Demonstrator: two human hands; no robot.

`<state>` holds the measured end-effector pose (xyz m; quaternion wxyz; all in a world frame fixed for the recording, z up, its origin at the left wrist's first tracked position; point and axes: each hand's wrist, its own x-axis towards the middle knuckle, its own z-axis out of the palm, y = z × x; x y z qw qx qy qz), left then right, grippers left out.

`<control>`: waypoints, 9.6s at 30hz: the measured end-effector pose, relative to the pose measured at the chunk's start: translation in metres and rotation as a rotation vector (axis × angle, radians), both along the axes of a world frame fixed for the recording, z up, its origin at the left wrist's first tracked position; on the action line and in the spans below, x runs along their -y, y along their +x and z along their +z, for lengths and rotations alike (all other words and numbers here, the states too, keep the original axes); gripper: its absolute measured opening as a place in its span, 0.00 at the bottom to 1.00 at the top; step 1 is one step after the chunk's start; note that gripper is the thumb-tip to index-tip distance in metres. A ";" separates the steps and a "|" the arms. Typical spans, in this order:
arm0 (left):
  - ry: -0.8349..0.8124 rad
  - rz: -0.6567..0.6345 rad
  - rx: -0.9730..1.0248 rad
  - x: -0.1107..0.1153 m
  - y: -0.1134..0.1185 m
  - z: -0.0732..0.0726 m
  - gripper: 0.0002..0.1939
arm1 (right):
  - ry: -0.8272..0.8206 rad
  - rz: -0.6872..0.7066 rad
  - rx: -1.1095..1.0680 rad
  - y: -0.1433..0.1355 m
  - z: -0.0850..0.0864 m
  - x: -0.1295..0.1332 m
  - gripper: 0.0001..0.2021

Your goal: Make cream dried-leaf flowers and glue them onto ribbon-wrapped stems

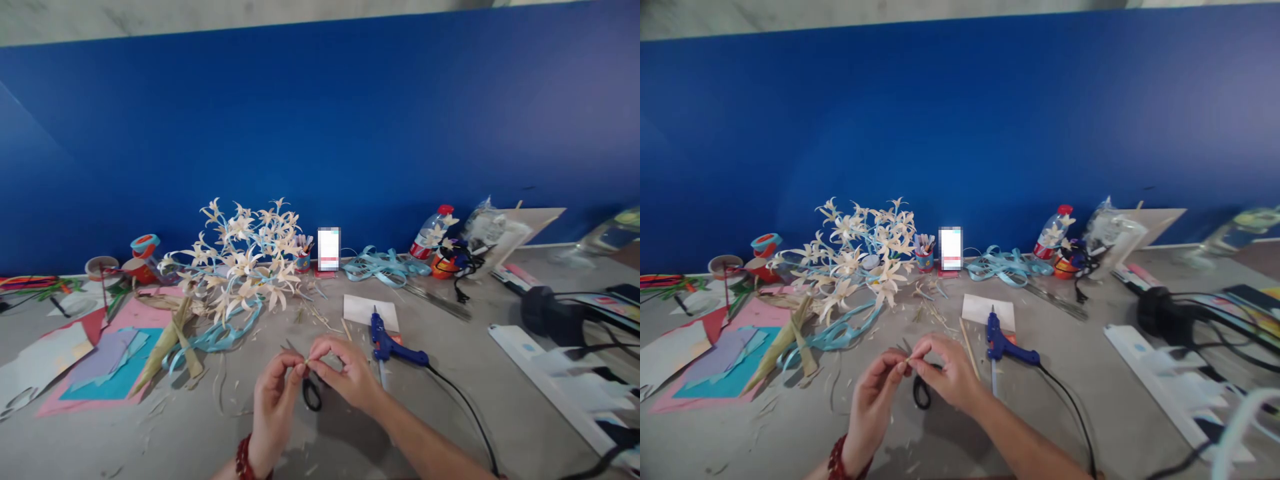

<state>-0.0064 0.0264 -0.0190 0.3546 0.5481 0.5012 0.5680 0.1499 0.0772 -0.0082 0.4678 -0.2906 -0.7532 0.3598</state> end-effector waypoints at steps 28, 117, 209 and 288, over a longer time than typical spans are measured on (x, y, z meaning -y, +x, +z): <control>0.216 0.020 0.033 0.000 0.005 -0.004 0.08 | 0.387 -0.353 0.241 -0.008 0.012 0.034 0.08; -0.596 -0.536 0.487 0.005 -0.019 0.010 0.09 | -0.242 0.115 0.040 0.013 0.007 0.026 0.10; -0.388 -0.145 0.490 -0.019 -0.031 -0.042 0.12 | -0.094 -0.098 0.745 0.036 0.012 -0.077 0.21; -0.314 -0.114 0.649 -0.010 -0.010 -0.001 0.08 | -0.324 -0.238 0.255 -0.019 0.018 0.045 0.11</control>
